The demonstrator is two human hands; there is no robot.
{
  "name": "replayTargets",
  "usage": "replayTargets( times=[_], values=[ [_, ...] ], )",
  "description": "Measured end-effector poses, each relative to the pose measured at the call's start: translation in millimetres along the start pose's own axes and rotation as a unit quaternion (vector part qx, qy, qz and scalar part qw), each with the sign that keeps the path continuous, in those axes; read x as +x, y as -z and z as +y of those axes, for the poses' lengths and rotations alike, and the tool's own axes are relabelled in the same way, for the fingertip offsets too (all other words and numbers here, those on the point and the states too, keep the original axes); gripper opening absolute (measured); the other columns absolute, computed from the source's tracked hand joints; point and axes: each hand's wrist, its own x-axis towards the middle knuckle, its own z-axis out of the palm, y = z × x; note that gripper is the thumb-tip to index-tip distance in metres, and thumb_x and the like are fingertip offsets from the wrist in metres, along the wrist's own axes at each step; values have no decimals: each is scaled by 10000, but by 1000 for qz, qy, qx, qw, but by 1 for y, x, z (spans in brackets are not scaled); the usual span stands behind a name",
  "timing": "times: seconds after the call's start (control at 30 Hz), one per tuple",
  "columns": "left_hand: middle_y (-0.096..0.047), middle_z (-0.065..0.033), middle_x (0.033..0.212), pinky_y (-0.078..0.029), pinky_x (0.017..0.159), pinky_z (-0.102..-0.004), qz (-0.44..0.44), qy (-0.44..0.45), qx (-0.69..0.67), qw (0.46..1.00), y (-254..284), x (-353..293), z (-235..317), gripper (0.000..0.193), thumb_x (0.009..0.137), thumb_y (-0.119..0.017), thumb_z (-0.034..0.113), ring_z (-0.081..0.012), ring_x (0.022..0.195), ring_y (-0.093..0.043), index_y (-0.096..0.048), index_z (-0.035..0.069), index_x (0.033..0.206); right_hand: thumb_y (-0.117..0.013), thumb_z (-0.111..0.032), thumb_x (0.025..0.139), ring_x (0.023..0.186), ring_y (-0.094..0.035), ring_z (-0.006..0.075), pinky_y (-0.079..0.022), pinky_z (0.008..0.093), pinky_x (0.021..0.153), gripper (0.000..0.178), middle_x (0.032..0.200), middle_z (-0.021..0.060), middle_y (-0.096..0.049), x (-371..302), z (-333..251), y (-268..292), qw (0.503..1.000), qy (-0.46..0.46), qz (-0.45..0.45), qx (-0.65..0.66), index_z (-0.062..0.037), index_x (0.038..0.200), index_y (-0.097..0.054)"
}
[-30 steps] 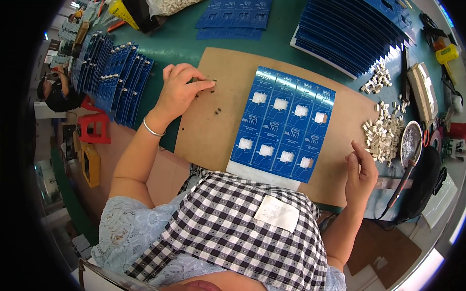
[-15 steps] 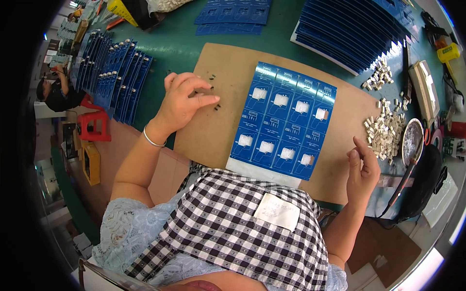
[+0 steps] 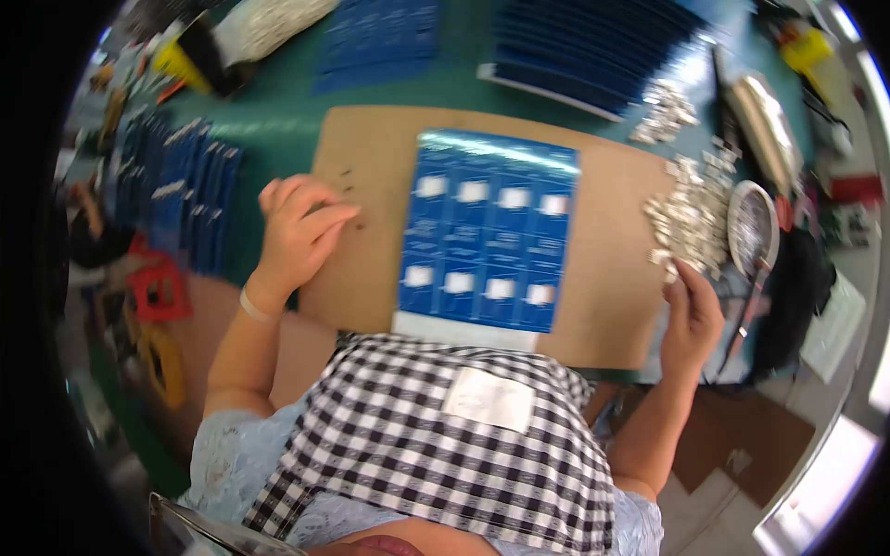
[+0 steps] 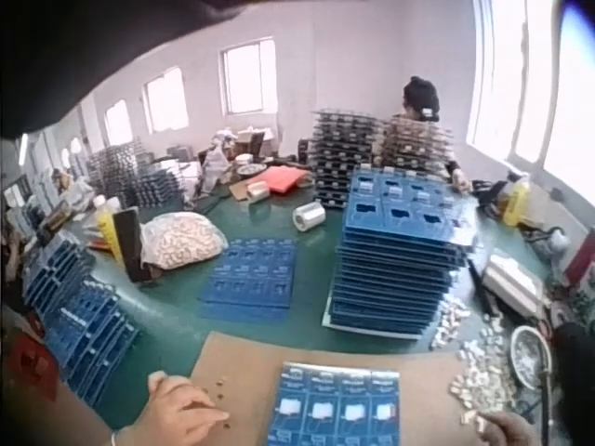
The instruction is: The person inserts electrical connectors into a circuit board panel, secures them with a metal bar, and solders the pins using a soldering iron and solder wire before placing the finished board onto a stack.
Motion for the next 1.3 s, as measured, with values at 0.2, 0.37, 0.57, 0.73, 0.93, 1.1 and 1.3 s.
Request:
replayTargets(
  times=[0.2, 0.37, 0.57, 0.73, 0.93, 1.1, 1.3],
  values=[
    [-552, -7, 888, -308, 879, -408, -25, 12, 1, 1000, 2, -7, 16, 187, 681, -755, 127, -232, 934, -512, -689, 143, 854, -619, -16, 876, 780, -599, 110, -469, 243, 701, 122, 862, 46, -647, 34, 2, 5, 996, 30, 75, -31, 5, 985, -670],
    [-552, -18, 886, -308, 875, -396, -39, 42, -12, 998, 5, 2, 28, 163, 693, -742, 94, -237, 922, -510, -646, 115, 823, -667, -57, 806, 836, -595, 268, -473, 355, 773, 109, 842, 76, -645, 63, -11, -6, 962, 178, 11, -207, -60, 912, -690],
    [-569, -33, 896, -302, 873, -398, -63, 42, -9, 997, 10, 3, 37, 163, 716, -718, 83, -237, 917, -522, -579, 108, 796, -657, -134, 824, 902, -564, 222, -432, 361, 839, 84, 907, 10, -622, 85, -14, -33, 881, 255, -70, -392, -126, 887, -711],
    [-655, -38, 1135, -324, 994, -448, -53, -68, -121, 989, 8, 25, 60, 145, 772, -682, 100, -251, 1131, -566, -542, 103, 809, -636, -92, 821, 904, -569, 233, -437, 379, 836, 73, 899, 16, -625, 89, -17, -39, 879, 278, -68, -382, -101, 885, -669],
    [-656, -40, 1195, -380, 1019, -464, -133, -141, -208, 959, -19, 35, 80, 119, 807, -666, 106, -279, 1186, -573, -558, 102, 856, -612, -31, 873, 670, -594, 122, -461, 259, 608, 57, 750, 61, -622, 68, -30, -35, 998, 49, -20, -30, -17, 897, -562],
    [-674, -20, 1154, -435, 961, -436, -154, -149, -257, 942, -15, 24, 71, 165, 809, -672, 93, -255, 1152, -601, -594, 96, 954, -623, -10, 885, 733, -563, 81, -459, 217, 670, 86, 826, 23, -611, 44, -21, -29, 979, -59, -128, 145, 4, 964, -592],
    [-702, -46, 922, -488, 810, -404, -115, -32, -415, 902, -5, 29, 65, 160, 786, -690, 26, -238, 854, -660, -626, 90, 916, -619, -25, 894, 758, -614, 112, -507, 243, 722, 219, 860, 53, -652, 60, -38, -59, 938, -102, -201, 263, 25, 1108, -620]
  ],
)
